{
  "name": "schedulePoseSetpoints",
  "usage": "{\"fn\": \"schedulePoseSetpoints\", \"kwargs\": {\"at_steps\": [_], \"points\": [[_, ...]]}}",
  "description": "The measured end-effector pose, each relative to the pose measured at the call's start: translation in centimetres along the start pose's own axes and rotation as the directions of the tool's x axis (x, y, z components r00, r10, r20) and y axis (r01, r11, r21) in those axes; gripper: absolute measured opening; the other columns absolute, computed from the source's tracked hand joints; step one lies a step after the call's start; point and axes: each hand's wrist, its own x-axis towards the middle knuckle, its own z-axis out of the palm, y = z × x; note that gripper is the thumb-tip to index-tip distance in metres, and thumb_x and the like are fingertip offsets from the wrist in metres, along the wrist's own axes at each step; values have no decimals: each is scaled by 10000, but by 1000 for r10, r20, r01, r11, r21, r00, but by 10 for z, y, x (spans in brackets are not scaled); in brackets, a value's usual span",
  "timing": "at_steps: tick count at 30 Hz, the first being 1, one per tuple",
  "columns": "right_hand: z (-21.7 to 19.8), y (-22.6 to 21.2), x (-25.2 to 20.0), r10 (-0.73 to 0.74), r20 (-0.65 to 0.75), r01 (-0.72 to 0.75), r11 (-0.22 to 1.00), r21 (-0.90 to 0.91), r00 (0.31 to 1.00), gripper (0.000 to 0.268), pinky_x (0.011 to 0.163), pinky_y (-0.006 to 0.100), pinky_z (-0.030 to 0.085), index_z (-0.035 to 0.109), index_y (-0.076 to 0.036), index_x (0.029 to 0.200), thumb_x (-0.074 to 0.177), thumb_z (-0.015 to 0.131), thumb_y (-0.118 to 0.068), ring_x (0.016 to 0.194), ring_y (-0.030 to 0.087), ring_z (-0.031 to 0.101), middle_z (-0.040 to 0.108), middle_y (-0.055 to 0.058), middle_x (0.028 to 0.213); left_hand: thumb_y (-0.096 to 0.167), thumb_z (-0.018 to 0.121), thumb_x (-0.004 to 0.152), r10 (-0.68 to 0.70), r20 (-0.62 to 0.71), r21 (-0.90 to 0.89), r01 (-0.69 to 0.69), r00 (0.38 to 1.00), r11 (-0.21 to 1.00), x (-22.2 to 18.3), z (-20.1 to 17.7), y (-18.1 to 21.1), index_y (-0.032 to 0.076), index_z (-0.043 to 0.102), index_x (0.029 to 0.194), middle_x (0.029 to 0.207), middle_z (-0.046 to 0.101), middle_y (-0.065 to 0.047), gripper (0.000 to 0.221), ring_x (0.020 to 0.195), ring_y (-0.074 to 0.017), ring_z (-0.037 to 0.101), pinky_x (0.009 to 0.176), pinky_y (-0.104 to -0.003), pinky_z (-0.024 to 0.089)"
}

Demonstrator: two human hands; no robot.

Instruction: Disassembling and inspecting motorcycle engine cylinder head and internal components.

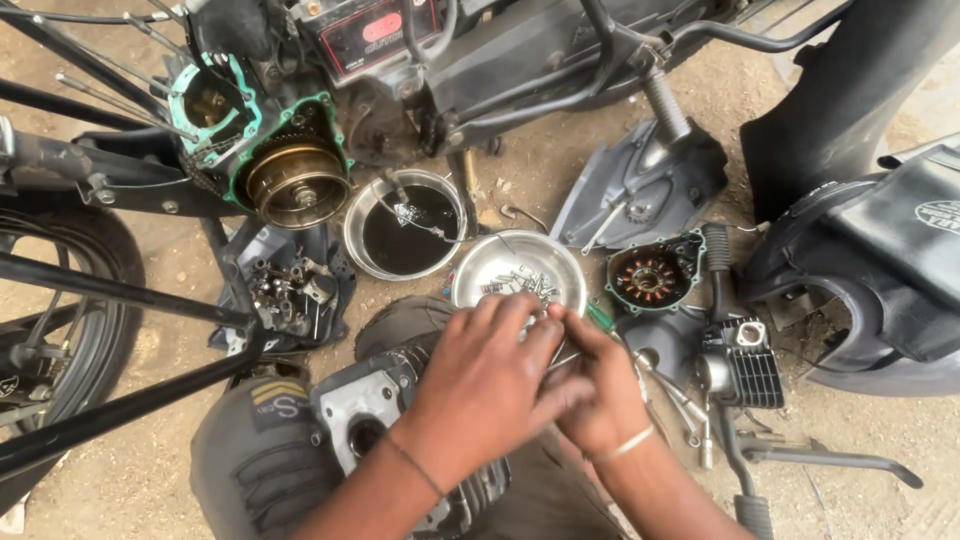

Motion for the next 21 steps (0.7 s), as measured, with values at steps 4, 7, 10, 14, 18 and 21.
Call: {"fn": "schedulePoseSetpoints", "kwargs": {"at_steps": [4,7,10,14,18,21], "points": [[-64,-3,86,-21,94,8,991,136,995,218,668,311,501,638,-59,1029,1089,520,-232,678,151,519,553,17,764,545,644,923,-167,-55,26,169,984,985,-18,-9,-13,21,677,1214,1233,640,-190,601,1151,-345,606,972,-500,460],[-107,3,165,-80,-142,106,976,188,987,285,674,312,501,598,-31,1014,1089,461,-269,634,163,508,554,41,720,586,652,889,-322,-91,43,327,942,944,-32,-30,-28,43,686,1188,1242,643,-194,621,1171,-363,599,1009,-522,443],[-146,31,224,70,-387,-101,993,-59,919,200,670,368,535,563,-25,995,1028,458,-192,629,221,568,575,91,711,629,683,821,-484,-35,-42,482,874,875,-50,-40,-41,43,668,1223,1267,629,-198,712,1198,-391,573,1022,-539,426],[-145,60,255,-172,-401,-88,828,-553,900,116,577,426,509,590,-84,997,979,601,-199,607,257,572,565,84,700,682,774,673,-512,-10,-84,509,859,856,-79,-39,-34,-10,601,1356,1391,521,-289,987,1291,-515,455,1044,-688,342],[-211,69,343,-352,-113,-31,232,-972,929,184,628,412,570,633,17,1008,827,654,-7,673,255,700,696,146,761,662,803,653,-427,-137,2,431,894,902,-109,5,-2,41,623,1327,1396,488,-292,934,1331,-546,383,1034,-775,272],[-221,72,363,-198,-49,42,434,-900,979,168,578,394,583,701,64,960,838,590,34,660,274,733,741,193,805,602,762,785,-350,-286,8,368,892,930,-122,38,8,138,676,1247,1365,546,-173,660,1377,-445,399,1053,-786,203]]}}
